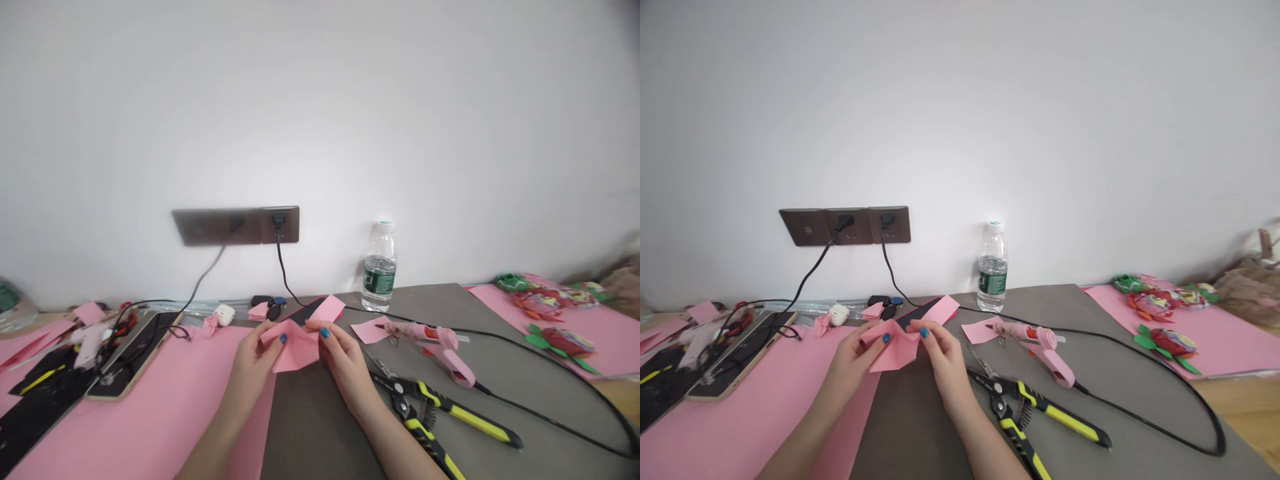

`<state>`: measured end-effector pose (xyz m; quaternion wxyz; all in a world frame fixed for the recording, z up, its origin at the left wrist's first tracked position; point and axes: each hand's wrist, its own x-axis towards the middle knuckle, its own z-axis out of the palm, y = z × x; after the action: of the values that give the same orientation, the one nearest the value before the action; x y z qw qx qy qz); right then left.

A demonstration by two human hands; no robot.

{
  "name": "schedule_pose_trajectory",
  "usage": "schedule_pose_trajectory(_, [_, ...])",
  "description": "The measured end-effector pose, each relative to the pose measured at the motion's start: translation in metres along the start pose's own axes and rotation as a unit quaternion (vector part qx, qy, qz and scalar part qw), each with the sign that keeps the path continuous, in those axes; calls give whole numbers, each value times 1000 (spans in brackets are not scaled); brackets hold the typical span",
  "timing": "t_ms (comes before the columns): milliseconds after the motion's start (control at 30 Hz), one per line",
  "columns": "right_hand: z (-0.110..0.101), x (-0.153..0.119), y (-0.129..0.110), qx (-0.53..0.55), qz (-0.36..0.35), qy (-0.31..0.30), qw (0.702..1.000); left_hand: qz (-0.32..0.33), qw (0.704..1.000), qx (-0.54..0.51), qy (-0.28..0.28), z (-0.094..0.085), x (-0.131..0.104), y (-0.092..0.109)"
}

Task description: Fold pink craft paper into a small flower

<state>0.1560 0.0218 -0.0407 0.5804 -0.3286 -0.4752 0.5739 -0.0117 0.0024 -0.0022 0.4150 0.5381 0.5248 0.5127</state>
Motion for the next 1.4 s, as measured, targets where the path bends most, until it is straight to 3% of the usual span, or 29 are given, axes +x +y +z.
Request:
schedule_pose_trajectory(133, [3, 1, -3, -2, 5, -20, 1000, 32, 999, 22, -7, -2, 1, -5])
schedule_pose_trajectory(267, [4, 0, -6, 33, 22, -42, 998, 8, 1000, 19, 21, -1, 0, -9])
schedule_pose_trajectory(433, [8, -4, -10, 10, 15, -112, 994, 1, 994, 106, 36, 0, -3, -8])
schedule_pose_trajectory(533, [11, -4, -10, 19, 37, -120, 992, 0, 991, 125, 48, 1, -4, -3])
schedule_pose_trajectory(733, [6, -1, -3, 63, 73, -66, 993, -10, 999, 18, 34, 4, -5, 2])
schedule_pose_trajectory(900, [3, 0, -3, 64, 37, 0, 997, -5, 997, 40, 70, 1, -6, -1])
schedule_pose_trajectory(1033, [6, 1, -6, 0, 39, -46, 998, 8, 992, 14, 122, -4, -4, -5])
schedule_pose_trajectory(1167, [6, 1, -5, -21, 25, 7, 999, 7, 997, -21, 73, -9, -1, -4])
schedule_pose_trajectory(1267, [2, 1, -1, -21, 0, 53, 998, 20, 999, 17, 43, -13, 1, 1])
schedule_pose_trajectory(1400, [-2, 1, 0, -16, -22, 59, 998, 25, 999, 42, 12, -22, 3, 8])
